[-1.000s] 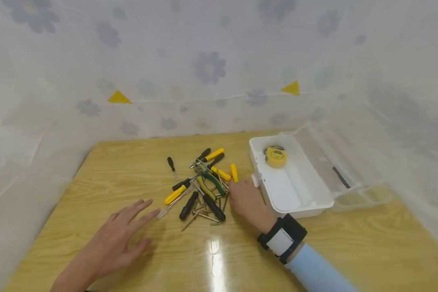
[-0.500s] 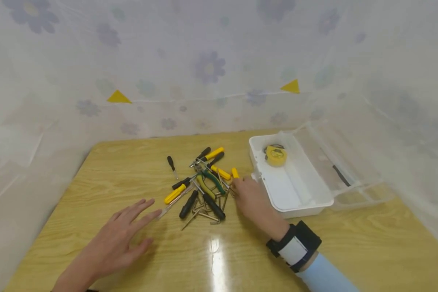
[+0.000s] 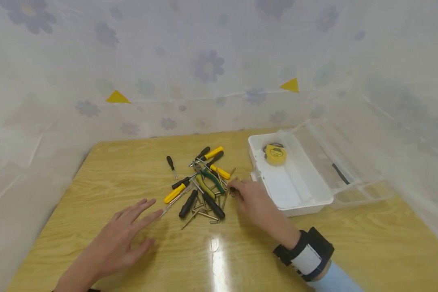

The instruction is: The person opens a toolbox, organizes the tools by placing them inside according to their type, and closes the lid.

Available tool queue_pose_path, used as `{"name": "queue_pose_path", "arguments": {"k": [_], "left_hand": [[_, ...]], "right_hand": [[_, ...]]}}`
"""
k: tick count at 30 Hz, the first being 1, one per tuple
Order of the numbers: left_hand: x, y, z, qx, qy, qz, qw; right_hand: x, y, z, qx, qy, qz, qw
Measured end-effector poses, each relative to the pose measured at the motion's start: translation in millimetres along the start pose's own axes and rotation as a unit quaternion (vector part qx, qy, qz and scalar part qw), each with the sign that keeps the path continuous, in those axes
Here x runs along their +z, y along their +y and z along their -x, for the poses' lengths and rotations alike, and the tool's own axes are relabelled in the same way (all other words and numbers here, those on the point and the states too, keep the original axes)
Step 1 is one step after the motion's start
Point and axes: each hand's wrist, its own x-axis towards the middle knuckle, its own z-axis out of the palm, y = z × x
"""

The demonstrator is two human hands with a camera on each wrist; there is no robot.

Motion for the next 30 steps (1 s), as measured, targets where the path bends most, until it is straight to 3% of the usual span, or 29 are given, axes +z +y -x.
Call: {"name": "queue_pose_path", "arguments": {"k": [6, 11, 18, 21, 26, 30], "left_hand": [[-0.4, -1.1, 0.7, -0.004, -0.004, 0.002, 1.0000], [0.3, -1.6, 0.8, -0.005, -0.010, 0.005, 0.9999], [-0.4, -2.8, -1.4, -0.007, -0.009, 0.008, 0.9999], [-0.5, -3.3, -1.6, -0.006, -0.004, 0.007, 1.0000], [0.6, -4.4, -1.3, -0.003, -0.002, 0.005, 1.0000], [2.1, -5.7, -2.7, 0.007, 0.009, 0.007, 0.9999]], "right_hand": [[-2.6, 1.8, 0.8, -0.031, 0.054, -0.001, 0.9981], [-3.8, 4.0, -0.8, -0.013, 0.031, -0.077, 0.9965], [-9.5, 4.0, -0.1, 0.045, -0.009, -0.175, 0.9835], [-14.7, 3.3, 0.2, 0.043, -0.006, -0.157, 0.9866], [-26.0, 4.5, 3.8, 0.043, 0.019, -0.077, 0.9959], [-40.7, 11.6, 5.4, 0.044, 0.068, -0.024, 0.9964]]}}
